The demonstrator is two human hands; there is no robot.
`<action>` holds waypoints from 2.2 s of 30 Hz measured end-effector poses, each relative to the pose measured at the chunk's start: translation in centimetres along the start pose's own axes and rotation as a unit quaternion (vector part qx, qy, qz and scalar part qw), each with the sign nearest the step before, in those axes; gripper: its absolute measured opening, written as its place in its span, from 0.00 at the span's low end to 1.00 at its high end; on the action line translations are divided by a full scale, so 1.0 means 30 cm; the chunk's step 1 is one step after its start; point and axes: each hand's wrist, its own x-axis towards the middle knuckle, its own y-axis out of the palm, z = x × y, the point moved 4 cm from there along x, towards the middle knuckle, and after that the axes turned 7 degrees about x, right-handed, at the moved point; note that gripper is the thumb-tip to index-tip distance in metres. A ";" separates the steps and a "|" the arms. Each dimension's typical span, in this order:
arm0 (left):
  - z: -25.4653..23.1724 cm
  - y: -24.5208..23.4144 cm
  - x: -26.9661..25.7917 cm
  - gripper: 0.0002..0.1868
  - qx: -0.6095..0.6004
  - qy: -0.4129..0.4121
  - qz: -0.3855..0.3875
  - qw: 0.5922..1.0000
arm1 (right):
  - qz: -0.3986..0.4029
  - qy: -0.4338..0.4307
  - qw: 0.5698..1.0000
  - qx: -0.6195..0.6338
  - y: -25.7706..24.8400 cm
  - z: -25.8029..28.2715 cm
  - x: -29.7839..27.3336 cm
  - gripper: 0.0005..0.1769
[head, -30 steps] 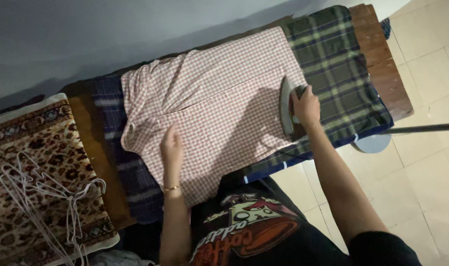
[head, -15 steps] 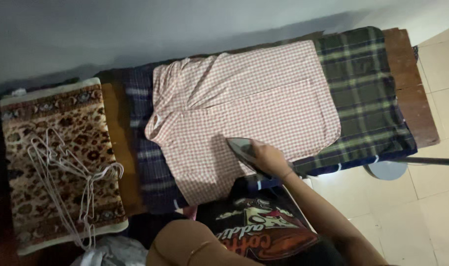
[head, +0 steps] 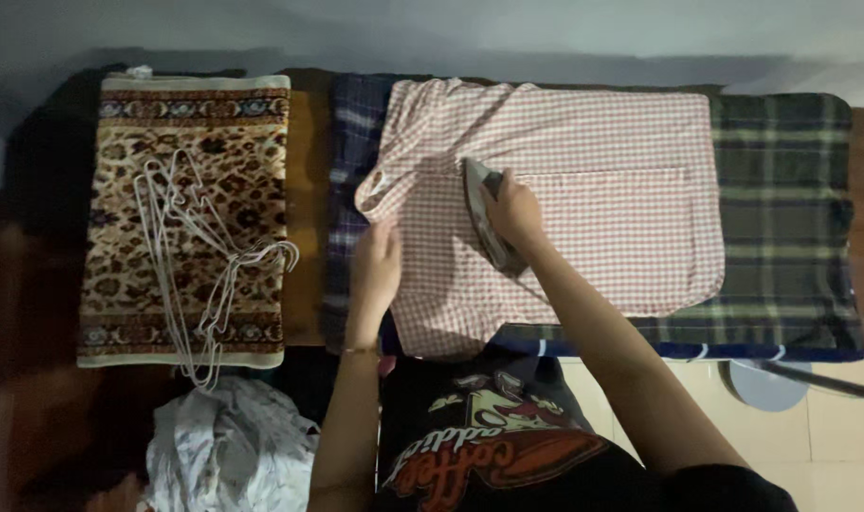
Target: The person irons a red-and-white checkered shirt on a wooden table covered with a plaid cloth. They smooth the fabric, use an electric iron to press the shirt, and then place a hanger into the garment.
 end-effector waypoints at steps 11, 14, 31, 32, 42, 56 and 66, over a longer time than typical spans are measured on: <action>0.427 0.217 -0.461 0.16 -0.010 -0.260 0.071 0.963 | 0.220 -0.120 0.960 -0.123 0.061 0.189 -0.415 0.25; 0.433 0.227 -0.447 0.12 -0.020 -0.214 0.022 0.976 | 0.199 -0.149 0.959 -0.139 0.098 0.266 -0.326 0.19; 0.439 0.224 -0.459 0.17 -0.026 -0.247 0.038 0.968 | 0.329 -0.190 0.894 -0.238 0.175 0.159 -0.353 0.13; 0.447 0.234 -0.463 0.16 -0.027 -0.236 0.032 0.971 | 0.289 -0.215 0.907 -0.218 0.176 0.168 -0.334 0.12; 0.484 0.238 -0.456 0.12 -0.018 -0.178 -0.009 0.984 | 0.101 -0.117 0.970 -0.186 0.063 0.228 0.118 0.16; 0.518 0.219 -0.468 0.14 0.043 -0.252 0.093 0.962 | 0.180 -0.140 0.953 -0.198 0.018 0.054 -0.477 0.17; 0.581 0.244 -0.483 0.14 0.031 -0.133 0.009 0.991 | -0.090 0.128 0.984 -0.088 -0.518 -0.565 -0.490 0.15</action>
